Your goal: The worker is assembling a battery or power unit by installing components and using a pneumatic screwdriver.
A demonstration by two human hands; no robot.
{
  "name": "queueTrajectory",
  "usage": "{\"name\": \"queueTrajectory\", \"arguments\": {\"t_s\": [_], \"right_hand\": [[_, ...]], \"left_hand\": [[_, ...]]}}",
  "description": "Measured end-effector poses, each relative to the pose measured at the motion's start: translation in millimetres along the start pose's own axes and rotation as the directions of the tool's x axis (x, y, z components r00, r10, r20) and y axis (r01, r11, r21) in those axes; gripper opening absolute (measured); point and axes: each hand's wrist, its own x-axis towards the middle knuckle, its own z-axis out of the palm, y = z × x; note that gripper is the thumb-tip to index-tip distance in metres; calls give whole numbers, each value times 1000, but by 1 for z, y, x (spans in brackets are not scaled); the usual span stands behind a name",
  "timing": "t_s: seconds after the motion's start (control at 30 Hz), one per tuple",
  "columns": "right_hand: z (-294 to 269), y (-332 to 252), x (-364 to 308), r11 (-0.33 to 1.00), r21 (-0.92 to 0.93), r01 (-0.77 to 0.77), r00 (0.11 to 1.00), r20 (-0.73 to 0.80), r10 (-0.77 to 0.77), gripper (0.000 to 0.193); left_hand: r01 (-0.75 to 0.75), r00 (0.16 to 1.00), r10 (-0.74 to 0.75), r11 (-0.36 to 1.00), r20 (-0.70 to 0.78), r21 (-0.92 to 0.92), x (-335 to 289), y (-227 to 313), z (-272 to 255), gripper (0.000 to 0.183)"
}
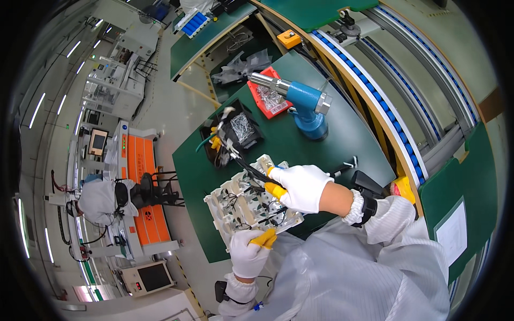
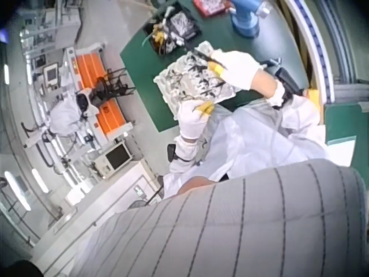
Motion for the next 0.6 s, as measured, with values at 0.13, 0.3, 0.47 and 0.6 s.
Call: {"name": "queueTrajectory", "arguments": {"t_s": [0.13, 0.3, 0.47, 0.6], "right_hand": [[-3, -8, 3, 970, -60, -234, 970, 50, 237, 36], [-1, -16, 3, 924, -43, -381, 924, 21, 382, 41], [10, -22, 10, 913, -22, -406, 914, -17, 406, 41], [22, -12, 10, 900, -26, -436, 897, -91, 432, 41]], "left_hand": [[47, 999, -47, 999, 14, 9, -2, 7, 1, 29], [102, 985, -119, 986, -127, -132, 6, 10, -19, 24], [201, 904, -278, 947, -325, -251, -29, 3, -112, 22], [641, 658, -457, 757, -599, 127, -38, -63, -149, 24]]}}
